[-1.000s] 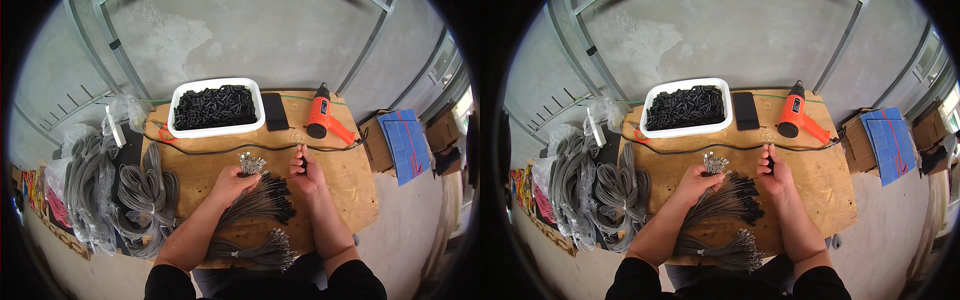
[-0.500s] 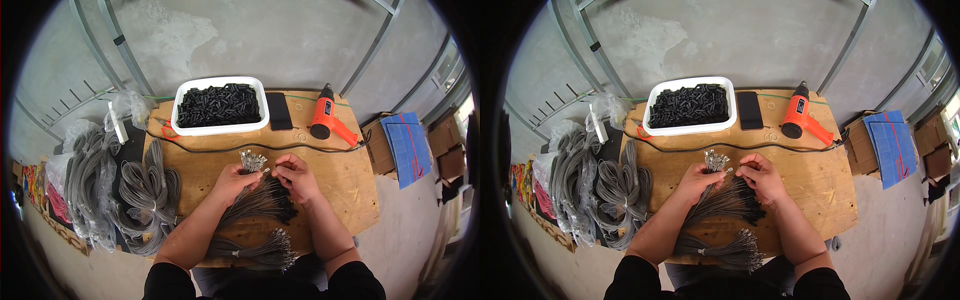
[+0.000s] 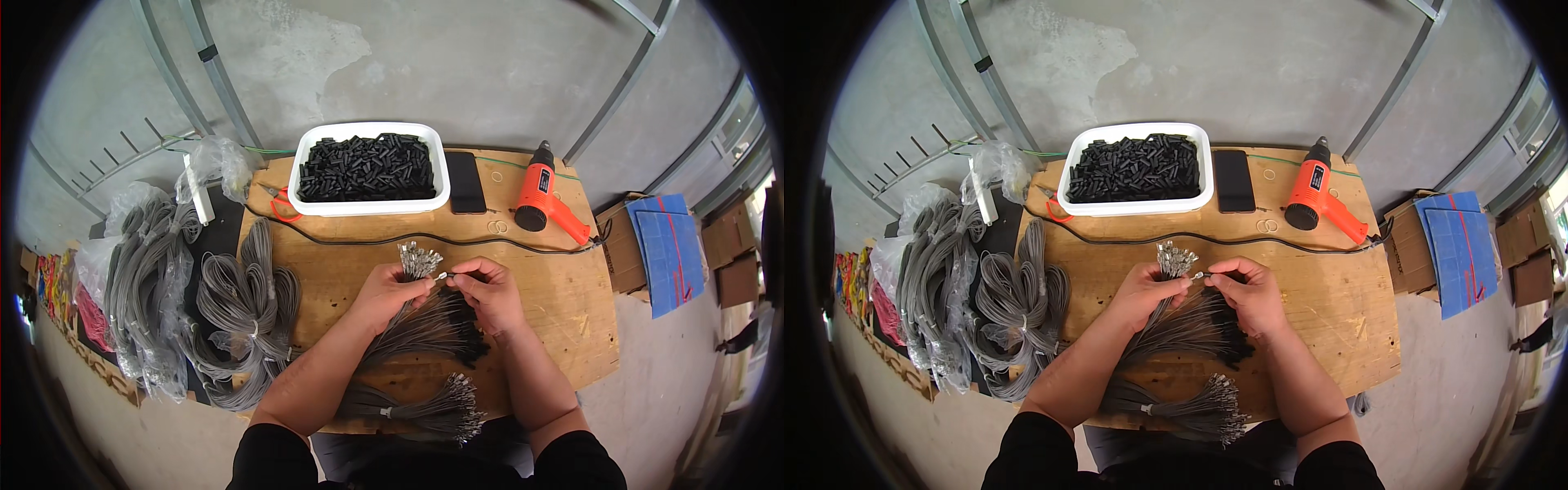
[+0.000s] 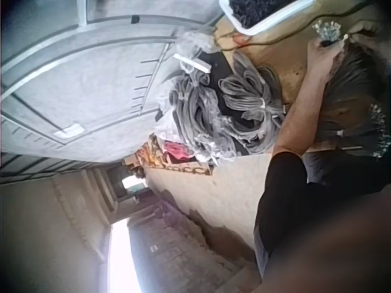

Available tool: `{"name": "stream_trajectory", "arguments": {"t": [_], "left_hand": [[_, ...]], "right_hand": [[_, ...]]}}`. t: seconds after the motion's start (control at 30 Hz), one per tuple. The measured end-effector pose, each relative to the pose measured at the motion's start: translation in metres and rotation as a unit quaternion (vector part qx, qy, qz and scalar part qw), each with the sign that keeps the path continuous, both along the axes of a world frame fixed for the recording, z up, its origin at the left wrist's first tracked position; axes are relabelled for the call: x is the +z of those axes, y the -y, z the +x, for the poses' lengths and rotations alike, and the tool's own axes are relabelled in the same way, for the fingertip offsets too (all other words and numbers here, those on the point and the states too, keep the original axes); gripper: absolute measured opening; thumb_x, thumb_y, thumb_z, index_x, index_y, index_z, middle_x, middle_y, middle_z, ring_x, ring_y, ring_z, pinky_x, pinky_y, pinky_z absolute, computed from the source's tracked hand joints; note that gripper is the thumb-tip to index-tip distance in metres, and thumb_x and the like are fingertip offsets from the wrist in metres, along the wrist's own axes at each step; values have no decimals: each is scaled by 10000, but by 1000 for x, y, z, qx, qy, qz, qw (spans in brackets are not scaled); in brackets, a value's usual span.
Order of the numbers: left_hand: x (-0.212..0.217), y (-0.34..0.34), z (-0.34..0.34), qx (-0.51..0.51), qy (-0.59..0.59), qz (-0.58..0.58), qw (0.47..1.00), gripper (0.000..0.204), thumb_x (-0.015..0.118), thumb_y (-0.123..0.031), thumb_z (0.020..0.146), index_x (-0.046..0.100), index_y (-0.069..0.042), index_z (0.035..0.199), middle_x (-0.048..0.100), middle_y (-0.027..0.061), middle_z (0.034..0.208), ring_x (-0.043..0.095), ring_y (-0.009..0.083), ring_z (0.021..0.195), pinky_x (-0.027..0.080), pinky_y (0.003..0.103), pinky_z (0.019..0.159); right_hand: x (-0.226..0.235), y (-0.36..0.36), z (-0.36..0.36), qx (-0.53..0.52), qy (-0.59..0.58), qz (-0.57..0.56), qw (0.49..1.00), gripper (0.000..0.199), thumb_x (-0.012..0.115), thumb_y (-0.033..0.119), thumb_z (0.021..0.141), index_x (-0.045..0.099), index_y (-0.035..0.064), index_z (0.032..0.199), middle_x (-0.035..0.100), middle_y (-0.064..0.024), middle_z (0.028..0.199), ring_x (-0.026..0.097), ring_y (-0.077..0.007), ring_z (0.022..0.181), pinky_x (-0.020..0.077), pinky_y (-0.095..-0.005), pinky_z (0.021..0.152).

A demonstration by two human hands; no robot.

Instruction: The recorder is manually sliding small black heat-shrink tubing onto the terminal ends of thin metal wires at a wooden workbench.

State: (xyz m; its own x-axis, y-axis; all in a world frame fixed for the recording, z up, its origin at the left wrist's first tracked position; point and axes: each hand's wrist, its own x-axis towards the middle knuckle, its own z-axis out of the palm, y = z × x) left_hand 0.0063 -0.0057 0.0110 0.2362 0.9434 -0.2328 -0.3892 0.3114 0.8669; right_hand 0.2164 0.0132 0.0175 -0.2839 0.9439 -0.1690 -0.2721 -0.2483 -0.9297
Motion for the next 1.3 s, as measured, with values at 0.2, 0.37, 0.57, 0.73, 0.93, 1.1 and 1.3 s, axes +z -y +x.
{"name": "stream_trajectory", "arguments": {"t": [0.2, 0.37, 0.57, 0.73, 0.93, 1.1, 1.3], "left_hand": [[-1, 1, 0, -11, -17, 27, 999, 87, 704, -63, 887, 671, 16, 900, 617, 20, 749, 545, 95, 649, 434, 259, 605], [-4, 0, 0, -30, -27, 34, 999, 86, 704, -70, 886, 671, 10, 892, 612, 11, 737, 540, 88, 646, 427, 257, 603], [-2, 1, 0, -34, -37, 41, 998, 90, 702, -77, 886, 669, 2, 859, 606, 2, 720, 536, 80, 640, 421, 251, 595], [-4, 0, 1, -34, -46, 51, 997, 99, 711, -85, 883, 670, -3, 847, 608, 0, 715, 538, 77, 638, 420, 249, 592], [-6, 0, 0, -32, -46, 50, 997, 103, 716, -92, 881, 674, -5, 846, 609, -2, 710, 538, 77, 636, 420, 248, 592], [-7, 0, 0, -46, -27, 42, 998, 109, 723, -99, 888, 685, 2, 894, 632, 10, 752, 554, 81, 653, 441, 244, 605], [-9, -2, -3, -52, -36, 31, 997, 121, 724, -94, 892, 692, 17, 930, 656, 23, 780, 583, 84, 681, 470, 234, 630]], "right_hand": [[4, 1, -3, -15, 20, 8, 1000, 148, 692, 22, 918, 710, 13, 1065, 701, -19, 846, 443, 5, 568, 310, -162, 488], [2, 1, -3, -36, 33, 32, 998, 134, 694, 21, 918, 717, 10, 1050, 655, 26, 779, 402, 8, 549, 293, -169, 482], [0, 0, -3, -24, 23, 28, 999, 140, 707, 33, 910, 717, 7, 1048, 651, 25, 765, 395, 7, 544, 296, -170, 482], [-1, 0, -2, -21, 0, 20, 1000, 121, 720, 43, 902, 700, -8, 1011, 680, -10, 803, 443, -2, 558, 330, -161, 493], [-3, 0, -4, -15, 5, 25, 1000, 88, 695, 63, 920, 688, -7, 974, 689, -48, 802, 445, -31, 544, 332, -184, 483], [-3, 1, -5, -2, 6, 18, 1000, 93, 700, 63, 917, 686, -5, 978, 688, -45, 803, 449, -27, 548, 332, -185, 484], [-3, -3, 1, -12, 4, 5, 1000, 115, 707, 80, 917, 679, -5, 989, 669, -33, 792, 455, -33, 561, 330, -176, 481]]}}
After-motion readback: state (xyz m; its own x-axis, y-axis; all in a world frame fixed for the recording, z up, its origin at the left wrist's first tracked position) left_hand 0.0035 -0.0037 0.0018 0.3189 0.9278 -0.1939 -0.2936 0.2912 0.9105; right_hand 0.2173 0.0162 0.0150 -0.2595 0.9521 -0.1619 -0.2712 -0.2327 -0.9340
